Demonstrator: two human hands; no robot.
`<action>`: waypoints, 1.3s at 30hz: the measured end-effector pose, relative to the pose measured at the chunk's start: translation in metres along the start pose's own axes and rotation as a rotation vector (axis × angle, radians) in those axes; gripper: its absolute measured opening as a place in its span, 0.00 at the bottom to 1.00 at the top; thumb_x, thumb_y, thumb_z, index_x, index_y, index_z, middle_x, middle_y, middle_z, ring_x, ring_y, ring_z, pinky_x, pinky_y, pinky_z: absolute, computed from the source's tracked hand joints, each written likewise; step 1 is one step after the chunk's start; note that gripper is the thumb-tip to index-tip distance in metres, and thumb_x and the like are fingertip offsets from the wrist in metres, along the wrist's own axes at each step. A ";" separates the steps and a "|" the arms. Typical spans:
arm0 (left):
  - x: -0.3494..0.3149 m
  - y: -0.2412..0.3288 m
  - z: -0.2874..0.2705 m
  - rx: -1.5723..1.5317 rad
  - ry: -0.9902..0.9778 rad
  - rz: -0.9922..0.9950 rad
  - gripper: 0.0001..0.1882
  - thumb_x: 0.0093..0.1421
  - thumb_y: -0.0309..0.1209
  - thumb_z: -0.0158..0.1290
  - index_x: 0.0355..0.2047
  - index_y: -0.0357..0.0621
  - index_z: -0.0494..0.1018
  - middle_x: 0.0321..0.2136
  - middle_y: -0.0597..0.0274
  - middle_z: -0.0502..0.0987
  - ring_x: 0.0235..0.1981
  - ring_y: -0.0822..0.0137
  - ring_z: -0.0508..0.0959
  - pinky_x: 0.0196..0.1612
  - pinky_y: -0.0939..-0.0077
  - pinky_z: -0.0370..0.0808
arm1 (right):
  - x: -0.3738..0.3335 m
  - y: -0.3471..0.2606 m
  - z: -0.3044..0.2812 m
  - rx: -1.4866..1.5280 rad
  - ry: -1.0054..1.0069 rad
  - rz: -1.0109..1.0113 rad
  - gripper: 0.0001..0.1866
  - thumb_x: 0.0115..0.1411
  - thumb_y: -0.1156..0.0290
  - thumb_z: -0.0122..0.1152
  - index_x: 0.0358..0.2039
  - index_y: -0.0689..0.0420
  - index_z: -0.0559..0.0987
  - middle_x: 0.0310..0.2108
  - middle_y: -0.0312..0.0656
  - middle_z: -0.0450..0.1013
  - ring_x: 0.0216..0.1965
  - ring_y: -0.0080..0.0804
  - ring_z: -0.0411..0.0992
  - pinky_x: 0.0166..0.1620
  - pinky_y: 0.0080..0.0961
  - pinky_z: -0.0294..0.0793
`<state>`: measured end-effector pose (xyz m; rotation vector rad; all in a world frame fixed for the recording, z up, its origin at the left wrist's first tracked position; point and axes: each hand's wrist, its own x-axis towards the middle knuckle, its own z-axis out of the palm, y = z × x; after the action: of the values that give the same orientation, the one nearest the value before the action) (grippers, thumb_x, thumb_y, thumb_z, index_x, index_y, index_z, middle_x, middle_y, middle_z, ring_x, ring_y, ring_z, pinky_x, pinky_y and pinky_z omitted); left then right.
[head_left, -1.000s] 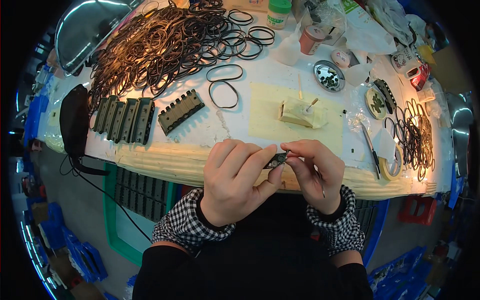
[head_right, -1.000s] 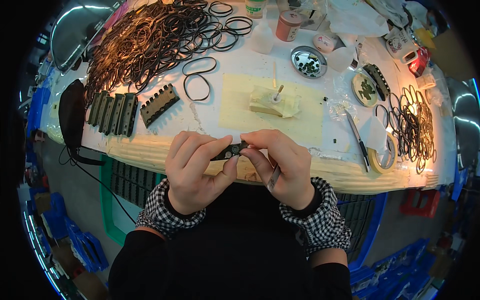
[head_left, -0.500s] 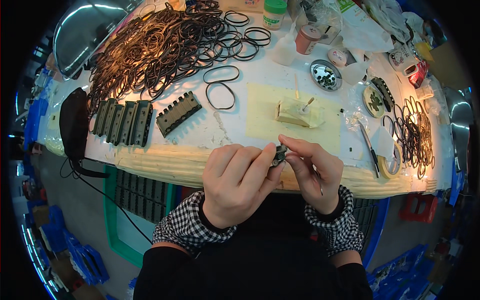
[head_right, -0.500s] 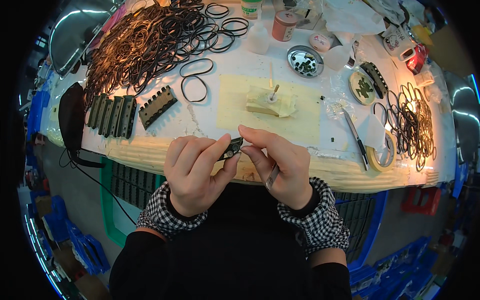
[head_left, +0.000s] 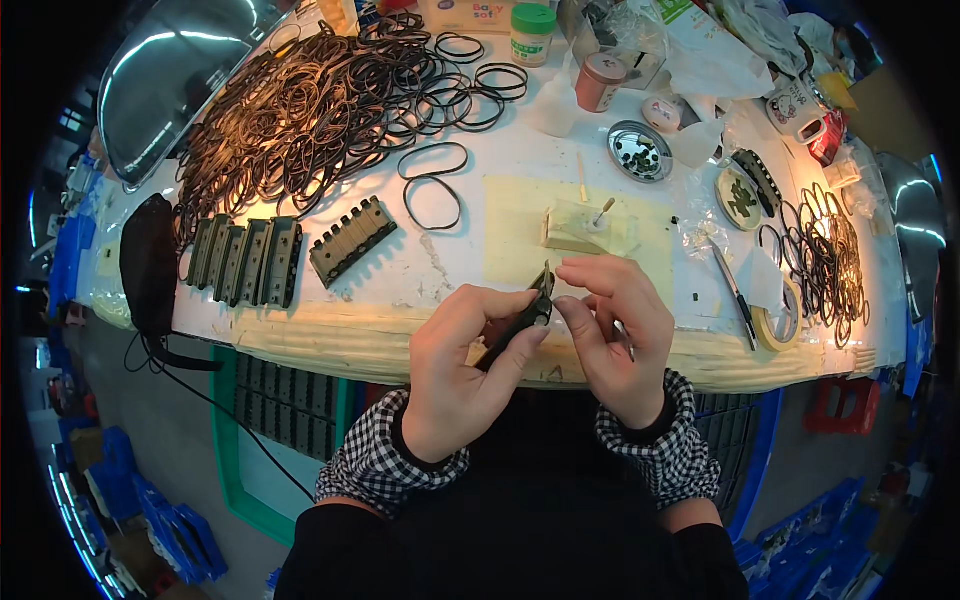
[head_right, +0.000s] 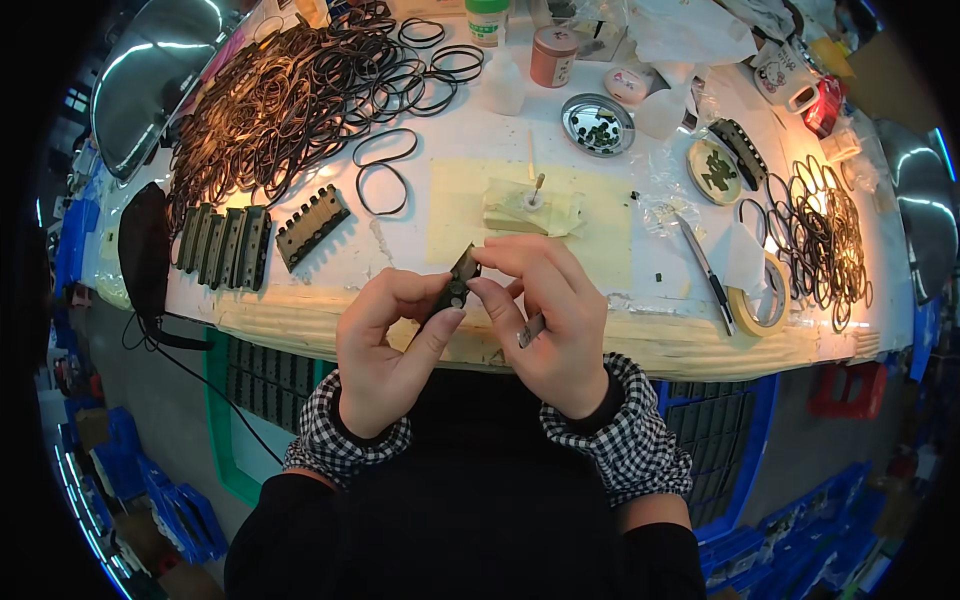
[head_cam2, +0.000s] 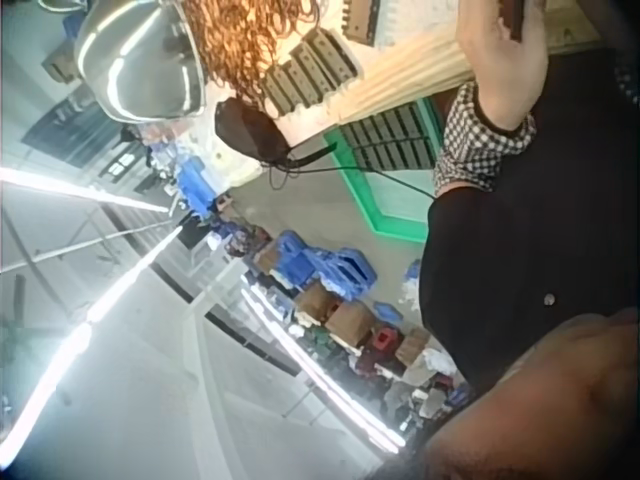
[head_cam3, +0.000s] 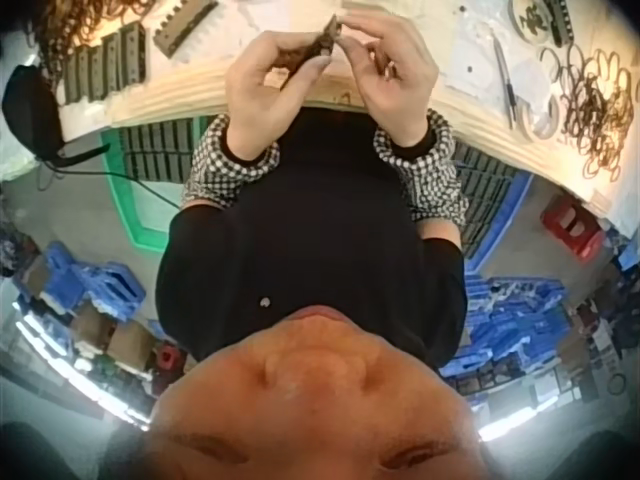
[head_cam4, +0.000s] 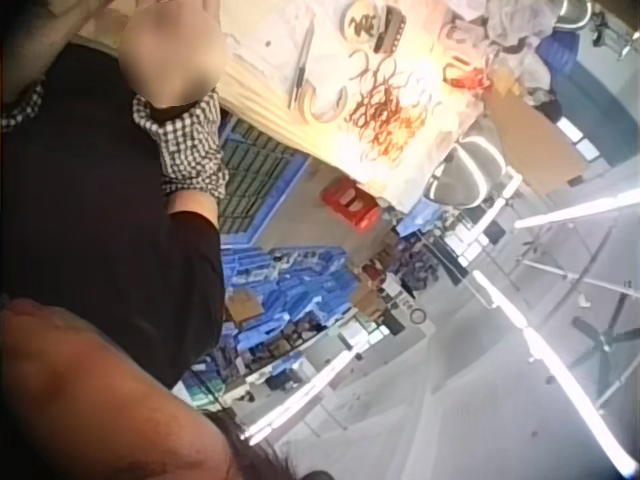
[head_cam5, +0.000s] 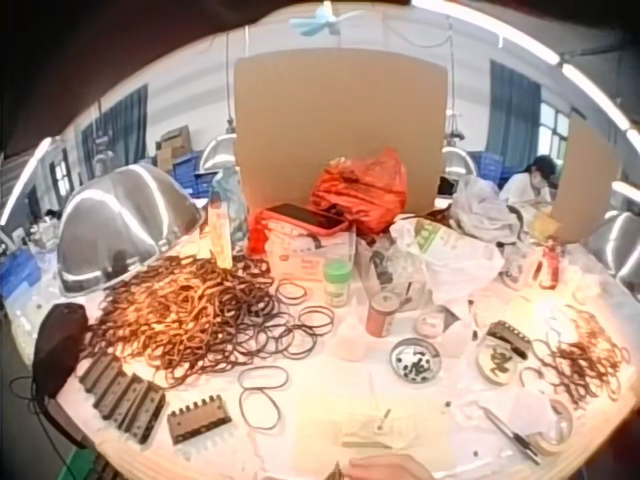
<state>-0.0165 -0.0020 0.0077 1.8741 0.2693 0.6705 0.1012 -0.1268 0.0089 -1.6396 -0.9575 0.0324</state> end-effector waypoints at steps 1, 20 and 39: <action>-0.001 -0.002 0.000 -0.067 -0.012 -0.050 0.14 0.54 0.21 0.62 0.41 0.34 0.75 0.32 0.58 0.76 0.27 0.72 0.76 0.31 0.80 0.74 | -0.002 -0.002 0.000 -0.018 0.017 0.017 0.10 0.56 0.80 0.65 0.40 0.61 0.79 0.32 0.39 0.76 0.19 0.15 0.66 0.21 0.13 0.63; 0.000 -0.010 0.000 -0.396 -0.006 -0.240 0.12 0.59 0.22 0.58 0.43 0.32 0.73 0.35 0.62 0.77 0.33 0.77 0.78 0.36 0.83 0.76 | -0.010 -0.010 0.012 0.473 0.005 0.517 0.05 0.59 0.77 0.64 0.36 0.63 0.80 0.15 0.25 0.68 0.16 0.06 0.56 0.20 0.10 0.50; -0.006 -0.015 0.002 -0.255 -0.009 -0.107 0.21 0.57 0.17 0.57 0.53 0.35 0.74 0.31 0.64 0.71 0.29 0.79 0.72 0.32 0.86 0.72 | -0.014 -0.002 0.017 0.518 0.034 0.544 0.04 0.58 0.76 0.66 0.33 0.63 0.81 0.17 0.22 0.65 0.18 0.06 0.54 0.21 0.09 0.51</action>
<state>-0.0184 -0.0001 -0.0078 1.6072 0.2631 0.5941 0.0827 -0.1215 -0.0007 -1.3579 -0.4007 0.5733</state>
